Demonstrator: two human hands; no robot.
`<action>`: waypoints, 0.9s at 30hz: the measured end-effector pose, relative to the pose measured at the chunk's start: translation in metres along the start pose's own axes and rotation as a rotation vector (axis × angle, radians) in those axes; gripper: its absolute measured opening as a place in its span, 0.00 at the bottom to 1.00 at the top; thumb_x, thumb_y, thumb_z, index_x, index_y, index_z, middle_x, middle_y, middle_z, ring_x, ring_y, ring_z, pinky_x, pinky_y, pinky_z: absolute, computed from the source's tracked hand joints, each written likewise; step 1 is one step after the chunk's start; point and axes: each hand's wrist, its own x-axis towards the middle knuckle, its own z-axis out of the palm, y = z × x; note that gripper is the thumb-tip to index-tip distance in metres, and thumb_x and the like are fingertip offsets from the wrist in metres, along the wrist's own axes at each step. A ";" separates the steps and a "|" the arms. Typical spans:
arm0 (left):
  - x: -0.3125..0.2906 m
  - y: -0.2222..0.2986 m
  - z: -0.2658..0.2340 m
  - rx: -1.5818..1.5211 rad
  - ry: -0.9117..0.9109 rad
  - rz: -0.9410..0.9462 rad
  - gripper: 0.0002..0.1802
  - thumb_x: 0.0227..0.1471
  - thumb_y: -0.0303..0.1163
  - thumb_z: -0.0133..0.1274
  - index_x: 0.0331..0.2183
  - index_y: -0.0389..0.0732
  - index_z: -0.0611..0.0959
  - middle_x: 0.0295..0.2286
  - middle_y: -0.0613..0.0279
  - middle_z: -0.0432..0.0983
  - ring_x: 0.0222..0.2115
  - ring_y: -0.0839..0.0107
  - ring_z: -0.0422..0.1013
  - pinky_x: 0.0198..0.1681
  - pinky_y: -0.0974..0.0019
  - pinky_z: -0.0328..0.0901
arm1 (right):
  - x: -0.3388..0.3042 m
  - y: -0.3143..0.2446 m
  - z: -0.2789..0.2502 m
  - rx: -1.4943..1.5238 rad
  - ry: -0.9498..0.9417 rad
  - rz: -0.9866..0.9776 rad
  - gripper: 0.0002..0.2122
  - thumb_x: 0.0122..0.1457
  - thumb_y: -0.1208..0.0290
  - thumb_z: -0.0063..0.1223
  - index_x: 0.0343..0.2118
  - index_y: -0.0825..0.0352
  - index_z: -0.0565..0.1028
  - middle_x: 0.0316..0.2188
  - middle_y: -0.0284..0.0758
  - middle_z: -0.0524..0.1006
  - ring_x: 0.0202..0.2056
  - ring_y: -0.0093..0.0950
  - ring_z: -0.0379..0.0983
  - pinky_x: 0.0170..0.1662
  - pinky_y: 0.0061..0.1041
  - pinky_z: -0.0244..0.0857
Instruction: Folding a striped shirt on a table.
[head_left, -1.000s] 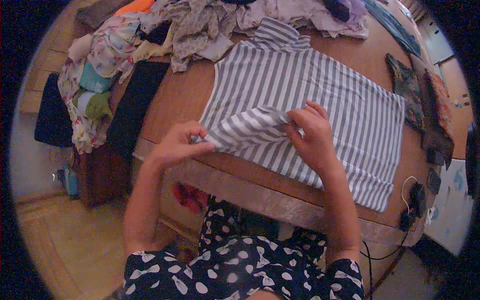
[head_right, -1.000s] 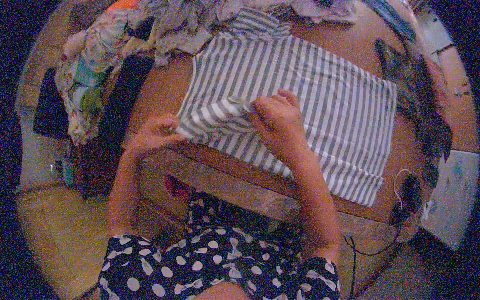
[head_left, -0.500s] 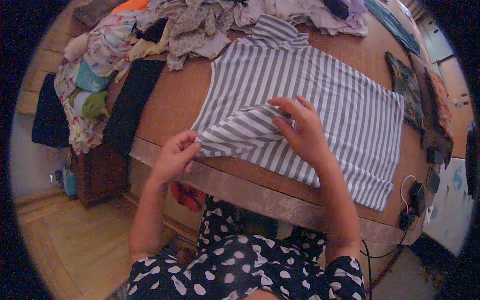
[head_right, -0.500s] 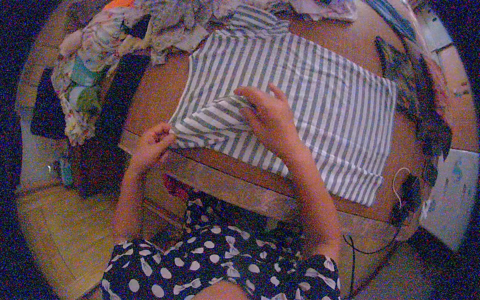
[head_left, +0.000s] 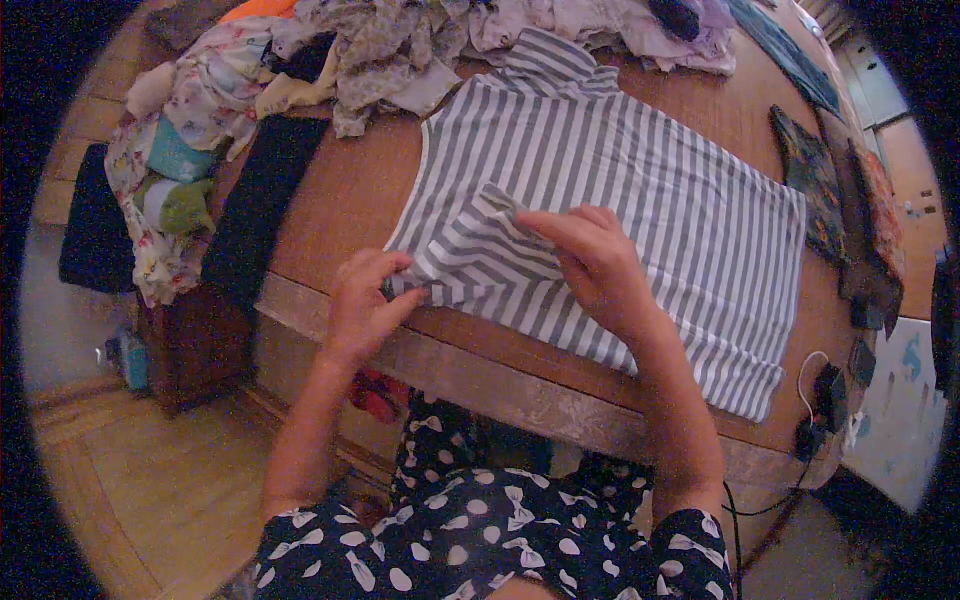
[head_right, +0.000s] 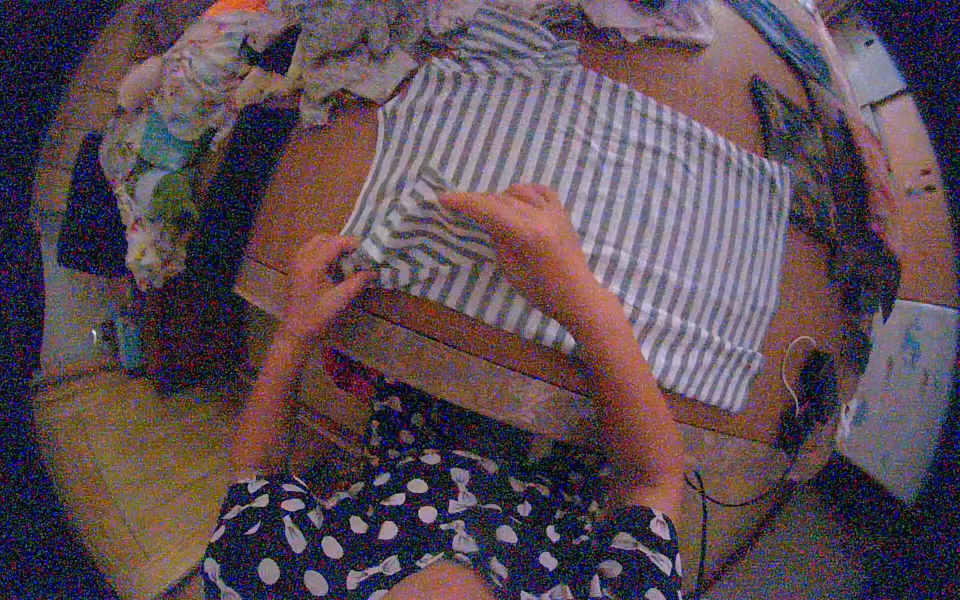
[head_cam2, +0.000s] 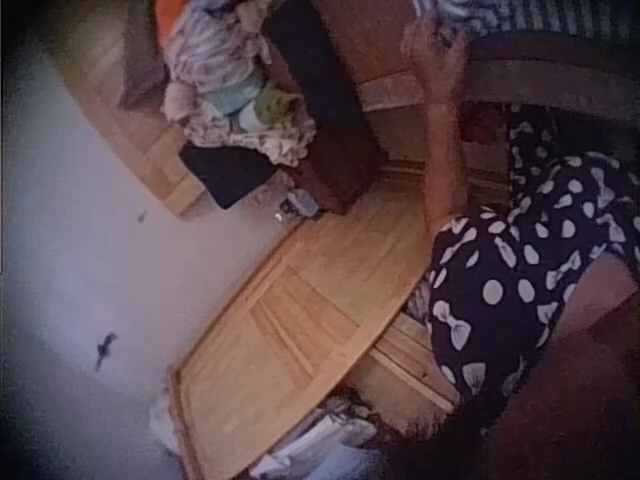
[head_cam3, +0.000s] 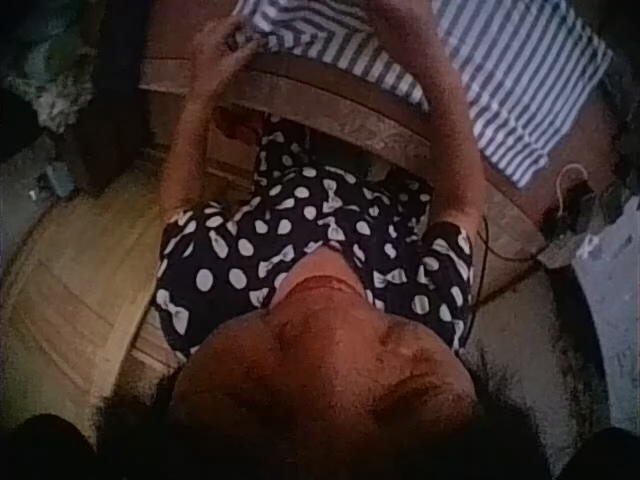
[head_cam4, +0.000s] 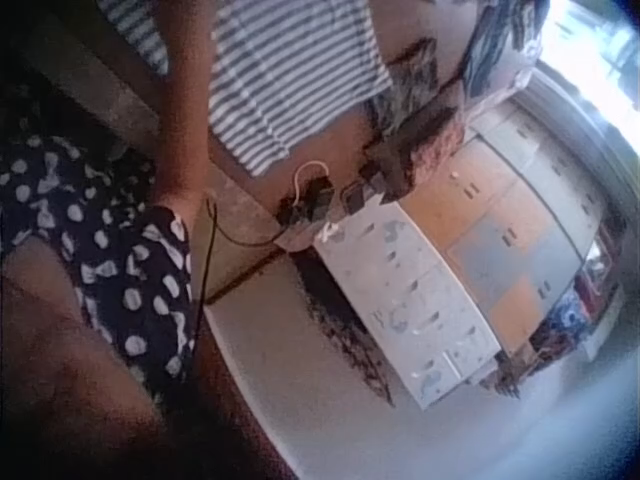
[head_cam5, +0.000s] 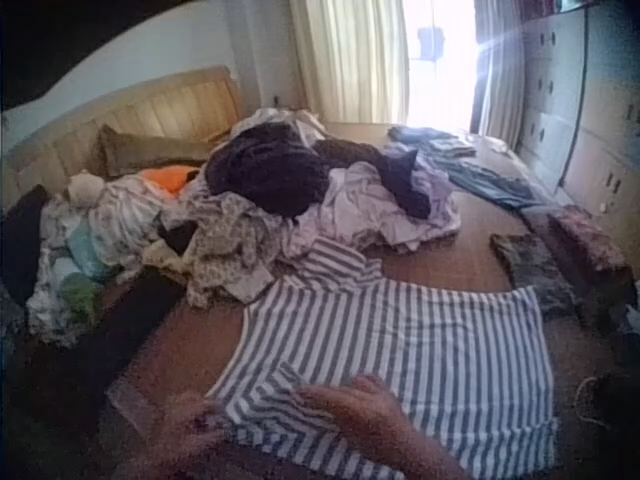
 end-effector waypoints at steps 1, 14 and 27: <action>-0.001 -0.006 -0.001 0.043 -0.061 0.017 0.10 0.42 0.26 0.62 0.32 0.40 0.81 0.29 0.58 0.77 0.32 0.65 0.74 0.35 0.65 0.67 | -0.007 -0.008 -0.001 0.002 -0.003 -0.002 0.20 0.50 0.87 0.52 0.47 0.63 0.79 0.35 0.36 0.79 0.37 0.34 0.75 0.53 0.34 0.63; 0.002 -0.001 0.020 -0.442 0.001 -0.232 0.15 0.43 0.16 0.53 0.36 0.36 0.81 0.35 0.61 0.80 0.40 0.70 0.75 0.47 0.67 0.67 | -0.039 0.003 0.009 -0.088 -0.121 0.107 0.28 0.48 0.79 0.61 0.55 0.57 0.73 0.32 0.32 0.78 0.40 0.31 0.76 0.67 0.47 0.47; 0.012 0.005 0.006 -0.542 -0.091 -0.239 0.21 0.51 0.20 0.56 0.49 0.39 0.80 0.43 0.65 0.78 0.47 0.73 0.71 0.53 0.68 0.64 | 0.006 0.012 0.005 0.138 -0.032 0.195 0.21 0.52 0.83 0.55 0.52 0.64 0.76 0.45 0.38 0.80 0.44 0.31 0.75 0.52 0.28 0.67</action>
